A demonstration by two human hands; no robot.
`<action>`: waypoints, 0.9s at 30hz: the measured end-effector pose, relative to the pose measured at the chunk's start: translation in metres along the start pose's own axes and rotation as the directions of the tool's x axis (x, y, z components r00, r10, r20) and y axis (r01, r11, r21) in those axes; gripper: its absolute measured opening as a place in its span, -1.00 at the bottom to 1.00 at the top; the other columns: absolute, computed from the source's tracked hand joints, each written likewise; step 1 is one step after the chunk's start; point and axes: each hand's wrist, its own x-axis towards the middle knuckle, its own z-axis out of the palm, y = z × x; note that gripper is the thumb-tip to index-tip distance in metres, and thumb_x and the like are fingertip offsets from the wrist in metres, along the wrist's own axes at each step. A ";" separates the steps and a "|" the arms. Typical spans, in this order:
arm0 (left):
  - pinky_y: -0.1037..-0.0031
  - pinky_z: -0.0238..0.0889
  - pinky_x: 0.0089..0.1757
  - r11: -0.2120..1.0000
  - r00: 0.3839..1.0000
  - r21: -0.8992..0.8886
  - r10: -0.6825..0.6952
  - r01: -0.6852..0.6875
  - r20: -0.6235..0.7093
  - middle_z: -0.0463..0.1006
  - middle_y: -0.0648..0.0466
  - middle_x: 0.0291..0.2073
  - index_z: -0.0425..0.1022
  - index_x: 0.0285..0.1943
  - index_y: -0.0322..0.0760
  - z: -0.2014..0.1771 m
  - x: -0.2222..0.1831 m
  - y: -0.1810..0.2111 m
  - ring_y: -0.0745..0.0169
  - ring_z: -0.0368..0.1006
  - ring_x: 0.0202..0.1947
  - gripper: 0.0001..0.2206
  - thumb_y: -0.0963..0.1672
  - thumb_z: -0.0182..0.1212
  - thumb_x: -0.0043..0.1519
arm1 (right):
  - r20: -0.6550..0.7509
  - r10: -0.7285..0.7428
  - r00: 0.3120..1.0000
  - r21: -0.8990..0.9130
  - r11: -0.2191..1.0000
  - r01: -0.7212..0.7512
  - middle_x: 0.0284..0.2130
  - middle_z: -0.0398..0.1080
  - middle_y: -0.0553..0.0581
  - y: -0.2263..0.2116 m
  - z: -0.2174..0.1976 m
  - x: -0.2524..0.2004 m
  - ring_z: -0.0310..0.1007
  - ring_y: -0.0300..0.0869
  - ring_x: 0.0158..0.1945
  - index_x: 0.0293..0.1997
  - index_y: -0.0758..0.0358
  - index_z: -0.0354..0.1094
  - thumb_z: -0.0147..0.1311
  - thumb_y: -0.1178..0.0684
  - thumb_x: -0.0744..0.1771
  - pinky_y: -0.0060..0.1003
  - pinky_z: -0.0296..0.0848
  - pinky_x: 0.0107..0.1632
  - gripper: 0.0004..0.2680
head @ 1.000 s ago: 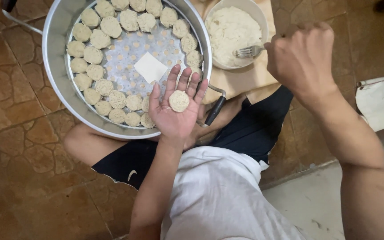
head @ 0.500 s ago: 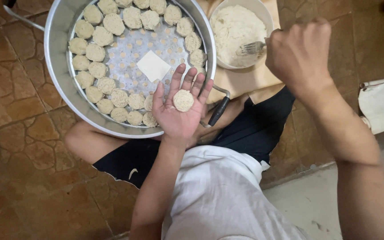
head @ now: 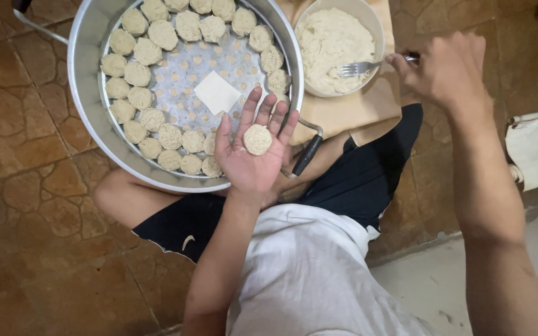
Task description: A person sitting on the floor uses a fork to portion out small amounts of dough from a bowl, placing each portion onto a small square of paper before arranging them in a large metal tray.
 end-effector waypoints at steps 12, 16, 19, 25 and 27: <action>-0.07 0.12 0.34 1.000 0.998 0.007 0.006 -0.006 -0.060 0.49 -0.20 0.12 0.31 0.35 -0.38 0.007 -0.002 0.002 -0.14 0.40 0.20 -0.54 0.02 0.06 0.40 | -0.187 -0.006 0.982 0.292 0.954 0.062 -0.50 0.44 -0.08 -0.012 -0.002 -0.010 0.40 -0.17 -0.40 -0.30 0.03 0.55 0.16 -0.21 0.53 -0.17 0.11 -0.35 -0.71; -0.07 0.12 0.34 1.000 0.999 0.005 0.007 -0.007 -0.041 0.48 -0.21 0.15 0.30 0.35 -0.38 0.004 -0.001 0.001 -0.15 0.40 0.22 -0.53 0.03 0.05 0.40 | -0.165 0.056 0.985 0.444 0.896 0.023 -0.59 0.33 -0.06 0.002 0.016 -0.013 0.31 -0.19 -0.47 -0.39 0.09 0.46 0.19 -0.21 0.55 -0.13 0.17 -0.29 -0.64; -0.08 0.08 0.36 1.000 1.000 0.022 0.009 -0.009 -0.010 0.48 -0.19 0.16 0.30 0.36 -0.37 0.003 0.000 0.000 -0.13 0.38 0.25 -0.52 0.04 0.05 0.41 | -0.168 0.078 0.983 0.418 0.909 -0.001 -0.61 0.24 -0.07 0.001 0.000 -0.024 0.21 -0.21 -0.45 -0.46 0.11 0.32 0.14 -0.18 0.57 -0.14 0.14 -0.26 -0.59; -0.01 0.01 0.41 0.997 0.998 0.070 0.013 -0.017 0.059 0.39 -0.20 0.30 0.32 0.34 -0.33 -0.001 0.002 -0.002 -0.18 0.19 0.43 -0.68 -0.08 0.02 0.48 | -0.329 -0.125 0.936 0.494 0.822 0.283 -0.51 0.35 0.14 -0.052 -0.065 -0.047 0.26 -0.12 -0.45 -0.39 0.34 0.39 0.15 0.04 0.57 -0.19 0.16 -0.33 -0.66; 0.08 0.12 0.38 1.000 0.999 0.028 -0.011 0.010 0.053 0.34 -0.24 0.36 0.31 0.38 -0.35 -0.005 0.004 -0.003 -0.20 0.17 0.46 -0.66 -0.10 0.04 0.47 | -0.412 -0.212 0.886 0.573 0.696 0.433 -0.42 0.42 0.23 -0.079 -0.087 -0.053 0.32 -0.05 -0.42 -0.28 0.41 0.48 0.11 0.19 0.50 -0.15 0.25 -0.31 -0.81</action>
